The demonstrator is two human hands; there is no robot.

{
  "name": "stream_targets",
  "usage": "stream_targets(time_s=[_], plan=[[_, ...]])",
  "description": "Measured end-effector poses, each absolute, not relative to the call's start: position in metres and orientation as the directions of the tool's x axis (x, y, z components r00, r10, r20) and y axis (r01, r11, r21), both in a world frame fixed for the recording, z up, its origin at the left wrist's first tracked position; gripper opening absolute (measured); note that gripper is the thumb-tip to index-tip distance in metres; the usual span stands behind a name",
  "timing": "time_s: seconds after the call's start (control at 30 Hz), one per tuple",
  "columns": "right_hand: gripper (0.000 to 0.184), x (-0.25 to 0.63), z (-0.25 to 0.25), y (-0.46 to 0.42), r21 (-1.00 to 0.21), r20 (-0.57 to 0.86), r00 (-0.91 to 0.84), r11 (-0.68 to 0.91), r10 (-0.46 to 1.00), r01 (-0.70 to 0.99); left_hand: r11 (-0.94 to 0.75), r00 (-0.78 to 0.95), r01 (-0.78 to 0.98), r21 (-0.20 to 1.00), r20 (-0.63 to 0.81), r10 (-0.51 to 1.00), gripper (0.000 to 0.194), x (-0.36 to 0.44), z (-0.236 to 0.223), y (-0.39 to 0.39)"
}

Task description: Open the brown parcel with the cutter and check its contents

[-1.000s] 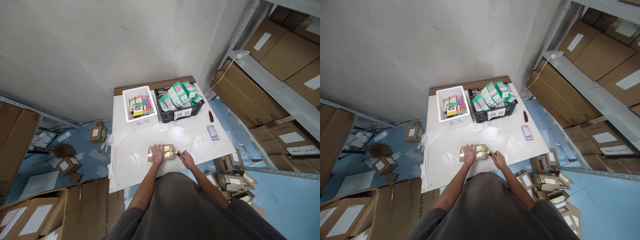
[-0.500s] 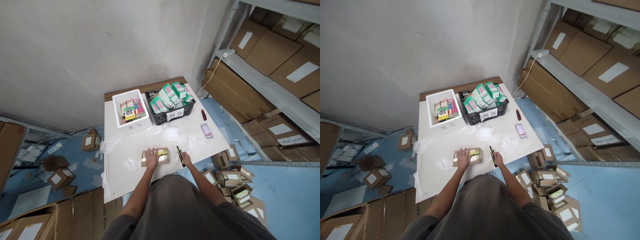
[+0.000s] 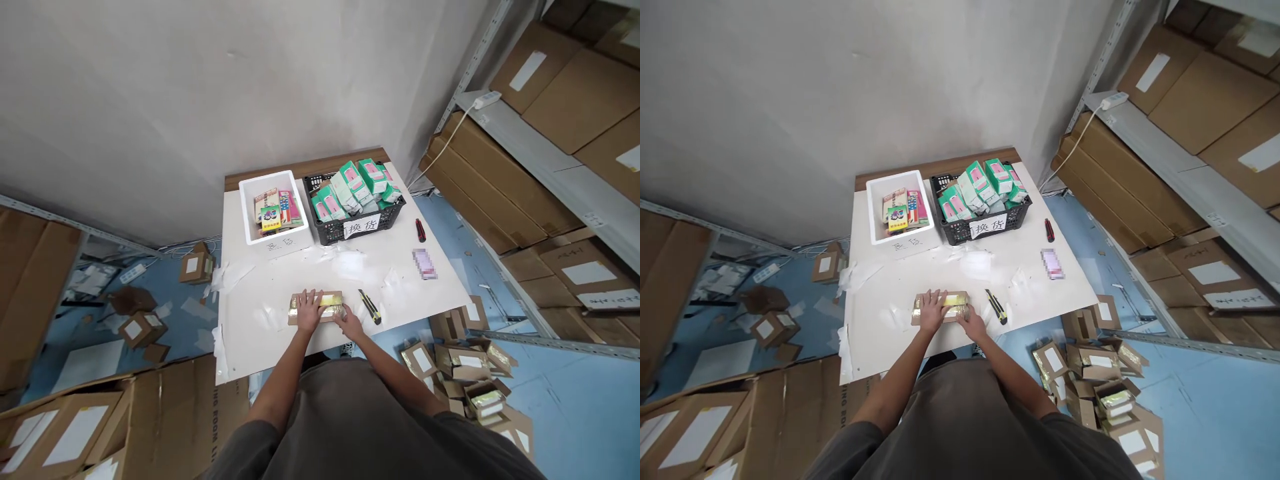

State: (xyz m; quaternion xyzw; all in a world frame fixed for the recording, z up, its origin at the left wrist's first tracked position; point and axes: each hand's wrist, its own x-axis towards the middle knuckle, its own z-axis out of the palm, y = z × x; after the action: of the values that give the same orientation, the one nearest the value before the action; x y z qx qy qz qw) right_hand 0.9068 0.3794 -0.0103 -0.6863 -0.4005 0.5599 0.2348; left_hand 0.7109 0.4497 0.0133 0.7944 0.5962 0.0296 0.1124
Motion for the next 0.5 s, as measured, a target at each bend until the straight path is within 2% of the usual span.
stream_targets(time_s=[0.13, 0.3, 0.4, 0.5], plan=[[0.084, 0.884, -0.008, 0.400, -0.772, -0.597, 0.085, -0.600, 0.798, 0.210, -0.120, 0.150, 0.970, 0.211, -0.131, 0.980, 0.057, 0.697, 0.025, 0.450], [0.088, 0.838, 0.004, 0.474, -0.703, -0.646, 0.099, -0.641, 0.757, 0.308, 0.195, -0.143, 0.951, 0.240, -0.219, 0.965, 0.056, 0.645, 0.041, 0.451], [0.084, 0.798, 0.010, 0.510, -0.687, -0.630, 0.092, -0.609, 0.771, 0.398, 0.387, -0.276, 0.861, 0.329, -0.337, 0.900, 0.052, 0.597, 0.048, 0.454], [0.078, 0.768, 0.014, 0.527, -0.682, -0.599, 0.082, -0.561, 0.796, 0.469, 0.473, -0.305, 0.766, 0.435, -0.402, 0.863, 0.054, 0.548, 0.048, 0.452]])
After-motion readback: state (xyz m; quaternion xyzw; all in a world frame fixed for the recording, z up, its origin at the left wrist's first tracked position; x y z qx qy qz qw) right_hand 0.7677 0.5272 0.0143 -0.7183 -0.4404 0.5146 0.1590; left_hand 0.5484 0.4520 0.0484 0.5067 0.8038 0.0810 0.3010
